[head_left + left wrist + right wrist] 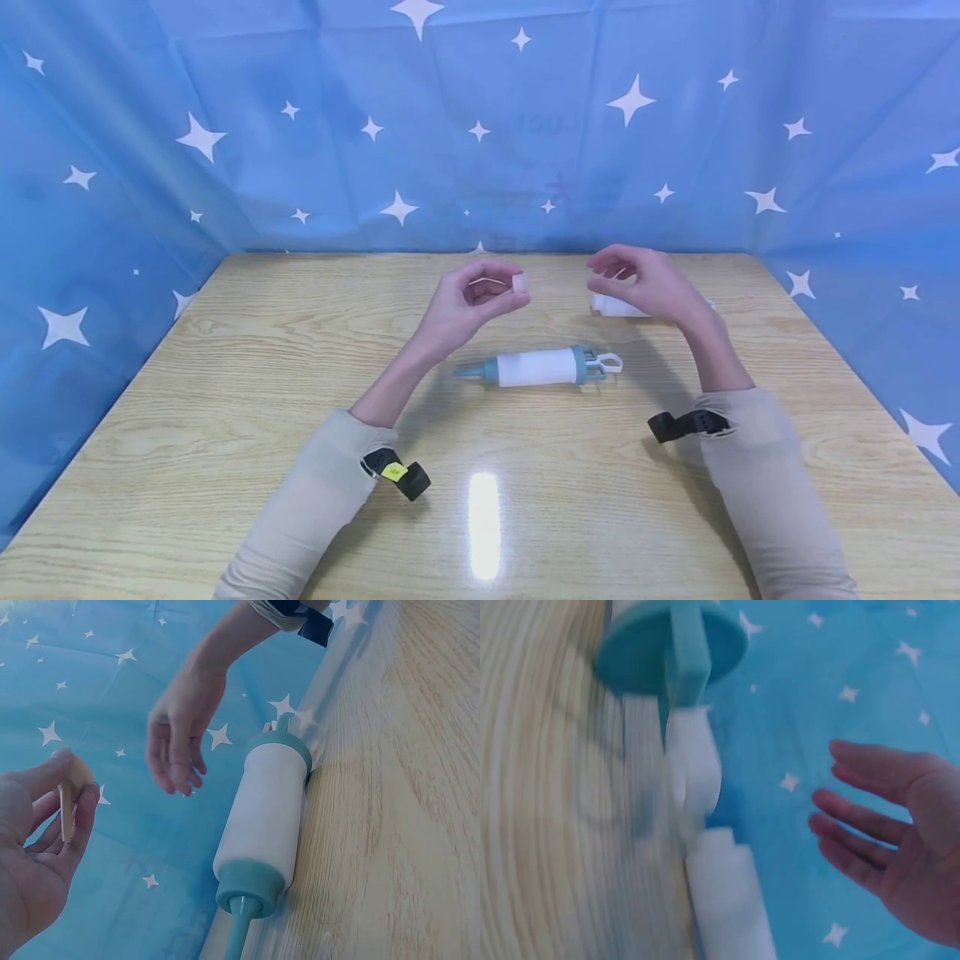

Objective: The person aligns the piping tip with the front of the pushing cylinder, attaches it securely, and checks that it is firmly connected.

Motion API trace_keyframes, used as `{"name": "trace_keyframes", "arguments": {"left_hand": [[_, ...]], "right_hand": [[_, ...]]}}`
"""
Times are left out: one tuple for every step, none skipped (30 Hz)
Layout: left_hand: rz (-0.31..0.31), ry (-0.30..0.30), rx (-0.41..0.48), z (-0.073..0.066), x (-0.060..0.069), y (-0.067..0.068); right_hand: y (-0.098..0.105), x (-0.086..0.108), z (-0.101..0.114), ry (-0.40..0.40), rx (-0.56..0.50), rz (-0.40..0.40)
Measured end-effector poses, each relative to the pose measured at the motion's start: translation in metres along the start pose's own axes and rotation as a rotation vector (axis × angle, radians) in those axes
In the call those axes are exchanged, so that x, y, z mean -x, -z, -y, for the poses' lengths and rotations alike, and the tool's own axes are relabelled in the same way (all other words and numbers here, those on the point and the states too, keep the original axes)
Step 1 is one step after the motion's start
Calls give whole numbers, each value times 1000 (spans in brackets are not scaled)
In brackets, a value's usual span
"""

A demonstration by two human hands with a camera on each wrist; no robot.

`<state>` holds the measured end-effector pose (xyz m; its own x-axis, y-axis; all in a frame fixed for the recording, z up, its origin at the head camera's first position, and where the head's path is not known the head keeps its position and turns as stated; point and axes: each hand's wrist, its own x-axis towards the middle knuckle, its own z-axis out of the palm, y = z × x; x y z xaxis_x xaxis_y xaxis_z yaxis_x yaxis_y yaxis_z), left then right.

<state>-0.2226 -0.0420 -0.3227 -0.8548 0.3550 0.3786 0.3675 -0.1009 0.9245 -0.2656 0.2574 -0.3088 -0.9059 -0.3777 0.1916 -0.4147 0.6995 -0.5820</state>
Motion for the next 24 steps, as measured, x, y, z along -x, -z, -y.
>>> {"name": "trace_keyframes", "arguments": {"left_hand": [[0, -1, -1, 0, 0, 0], [-2, 0, -2, 0, 0, 0], [-2, 2, -2, 0, 0, 0], [-3, 4, -3, 0, 0, 0], [-3, 7, -5, 0, 0, 0], [-3, 10, -8, 0, 0, 0], [-2, 13, -11, 0, 0, 0], [-2, 16, -14, 0, 0, 0], [-1, 18, -17, 0, 0, 0], [0, 20, -20, -1, 1, 0], [1, 21, -21, -1, 1, 0], [2, 21, -22, -1, 1, 0], [4, 22, -21, -1, 1, 0], [5, 23, -23, -1, 1, 0], [6, 23, -22, -1, 1, 0], [8, 23, -22, 0, 1, 0], [8, 23, -23, 0, 1, 0], [8, 23, -23, 0, 0, 0], [9, 23, -22, 1, 0, 0], [10, 22, -21, 1, 0, 0], [10, 20, -19, 1, 0, 0], [11, 19, -18, 1, 0, 0], [11, 18, -18, 1, 0, 0], [10, 17, -20, 1, 0, 0]], "right_hand": [[2, 1, -4, -9, 11, 3], [3, 1, -9, -21, 20, 9], [5, 2, -13, -33, 35, 16], [7, 2, -17, -46, 46, 27], [8, 3, -21, -62, 61, 36], [10, 4, -25, -75, 75, 47], [12, 5, -29, -88, 87, 57], [13, 6, -33, -101, 97, 67], [15, 7, -36, -109, 106, 76], [16, 7, -40, -113, 111, 83], [16, 7, -43, -118, 114, 87], [17, 8, -46, -121, 118, 92], [17, 8, -49, -119, 122, 97], [17, 8, -52, -120, 126, 105], [17, 9, -54, -121, 128, 113], [17, 9, -56, -123, 127, 124], [16, 9, -57, -127, 126, 134], [16, 10, -58, -133, 127, 145], [15, 10, -59, -139, 127, 153], [15, 11, -59, -150, 128, 163], [14, 12, -60, -159, 125, 169], [14, 12, -60, -169, 124, 174], [14, 12, -60, -179, 125, 177], [13, 13, -61, -189, 129, 181]]}}
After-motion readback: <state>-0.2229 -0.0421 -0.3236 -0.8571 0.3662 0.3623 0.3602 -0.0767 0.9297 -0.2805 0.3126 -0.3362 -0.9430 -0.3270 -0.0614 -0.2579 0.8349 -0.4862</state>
